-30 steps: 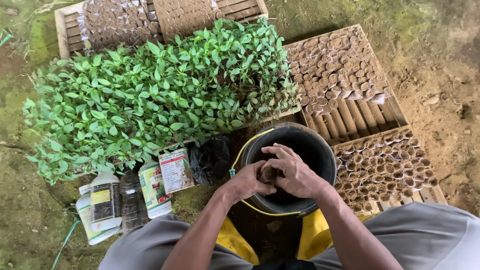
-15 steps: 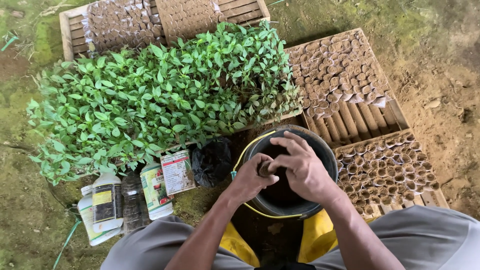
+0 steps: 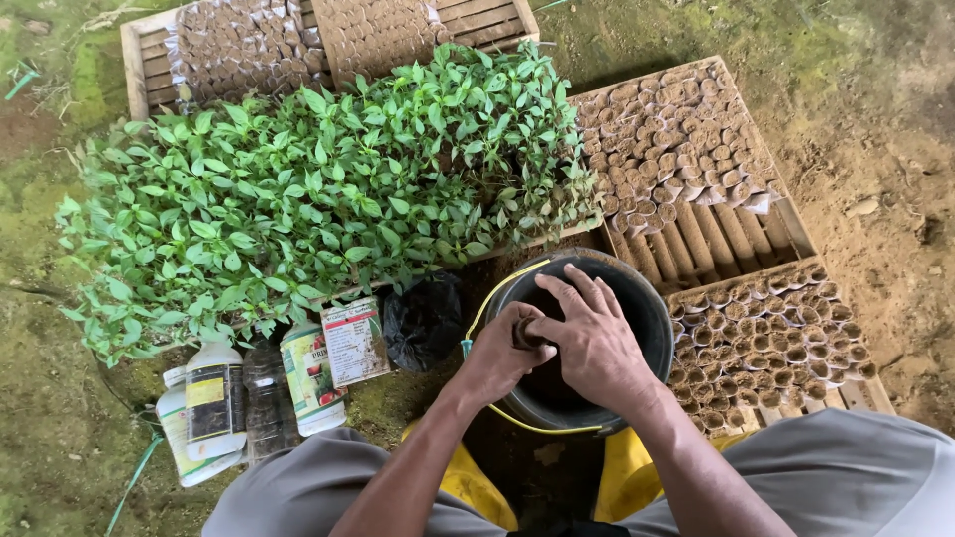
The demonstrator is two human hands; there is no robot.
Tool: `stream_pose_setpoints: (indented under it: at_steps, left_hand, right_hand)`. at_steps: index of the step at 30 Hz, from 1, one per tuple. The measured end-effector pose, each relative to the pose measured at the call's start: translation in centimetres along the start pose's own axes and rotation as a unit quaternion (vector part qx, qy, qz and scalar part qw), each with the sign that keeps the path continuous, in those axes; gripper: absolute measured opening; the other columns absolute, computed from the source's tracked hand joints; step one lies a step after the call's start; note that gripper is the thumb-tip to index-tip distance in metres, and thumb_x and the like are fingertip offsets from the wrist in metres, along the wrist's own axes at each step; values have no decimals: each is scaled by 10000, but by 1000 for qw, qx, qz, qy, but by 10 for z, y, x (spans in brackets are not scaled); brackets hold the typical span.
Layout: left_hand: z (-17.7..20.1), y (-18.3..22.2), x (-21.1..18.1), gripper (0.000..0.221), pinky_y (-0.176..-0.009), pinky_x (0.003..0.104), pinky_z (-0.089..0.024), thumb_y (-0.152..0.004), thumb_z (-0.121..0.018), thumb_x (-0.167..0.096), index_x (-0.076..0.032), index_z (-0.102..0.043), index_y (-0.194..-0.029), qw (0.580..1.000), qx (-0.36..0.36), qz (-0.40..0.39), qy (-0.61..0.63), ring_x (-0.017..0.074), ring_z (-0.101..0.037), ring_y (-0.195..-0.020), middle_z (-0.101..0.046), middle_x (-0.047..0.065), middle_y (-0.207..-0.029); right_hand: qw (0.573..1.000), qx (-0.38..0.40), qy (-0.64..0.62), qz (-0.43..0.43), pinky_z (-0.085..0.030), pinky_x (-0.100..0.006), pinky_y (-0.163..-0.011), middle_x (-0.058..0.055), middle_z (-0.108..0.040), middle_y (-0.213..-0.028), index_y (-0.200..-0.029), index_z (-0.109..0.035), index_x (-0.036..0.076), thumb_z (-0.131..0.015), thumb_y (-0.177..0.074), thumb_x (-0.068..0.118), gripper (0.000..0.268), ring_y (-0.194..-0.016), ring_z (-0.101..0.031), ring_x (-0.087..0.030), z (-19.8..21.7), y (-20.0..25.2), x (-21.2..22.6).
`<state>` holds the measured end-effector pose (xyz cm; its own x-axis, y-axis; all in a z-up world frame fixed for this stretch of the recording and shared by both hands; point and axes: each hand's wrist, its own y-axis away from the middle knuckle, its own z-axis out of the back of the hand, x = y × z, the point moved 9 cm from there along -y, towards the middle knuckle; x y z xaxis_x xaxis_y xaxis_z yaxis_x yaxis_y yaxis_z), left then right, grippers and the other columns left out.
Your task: Filling small cardboard tubes with seeds and soil and placing them in a tray.
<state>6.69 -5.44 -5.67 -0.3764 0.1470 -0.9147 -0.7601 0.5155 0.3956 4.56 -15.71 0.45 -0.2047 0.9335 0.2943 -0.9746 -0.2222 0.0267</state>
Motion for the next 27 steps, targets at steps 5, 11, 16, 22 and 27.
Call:
stream_pose_setpoints:
  at_steps: [5,11,16,22,27]
  left_hand:
    - [0,0,-3,288,-609,290,-545,-815,-731,13,-26,-612,-1074,1000,6,-6,-1,138,-624,-584,-570,30,-727]
    - [0,-3,6,328,-630,310,-554,-834,-760,-29,-27,-619,-1130,1000,3,-8,-19,156,-652,-597,-584,56,-728]
    - [-1,-8,20,290,-636,314,-550,-854,-734,-20,-21,-610,-1115,1000,4,-13,-5,147,-640,-614,-572,45,-731]
    - [5,-4,12,370,-562,278,-544,-847,-778,-86,-46,-613,-1176,999,-8,1,-39,129,-667,-588,-624,56,-746]
    - [5,-6,20,407,-551,244,-548,-815,-805,-73,-34,-622,-1177,1000,-15,3,4,128,-677,-596,-672,79,-768]
  right_hand:
    - [1000,13,2,-5,-284,-572,-1184,-25,-401,-1563,-1182,-711,348,-529,-828,38,504,-1517,-254,-390,-5,-2,-1]
    - [1000,-16,-8,7,-301,-576,-1169,-16,-426,-1550,-1074,-760,343,-524,-835,47,448,-1517,-264,-392,0,-4,0]
    - [1000,-15,-12,2,-300,-579,-1173,-14,-432,-1555,-1060,-768,315,-551,-839,71,395,-1510,-275,-394,-4,-4,0]
    - [981,-134,-138,6,-497,-403,-1037,73,-606,-1323,-999,-788,375,-565,-786,2,484,-1313,-567,-250,-12,-7,-26]
    - [935,-150,-311,-83,-601,-351,-738,14,-709,-797,-970,-780,213,-528,-744,-65,438,-788,-733,-189,-88,-8,-76]
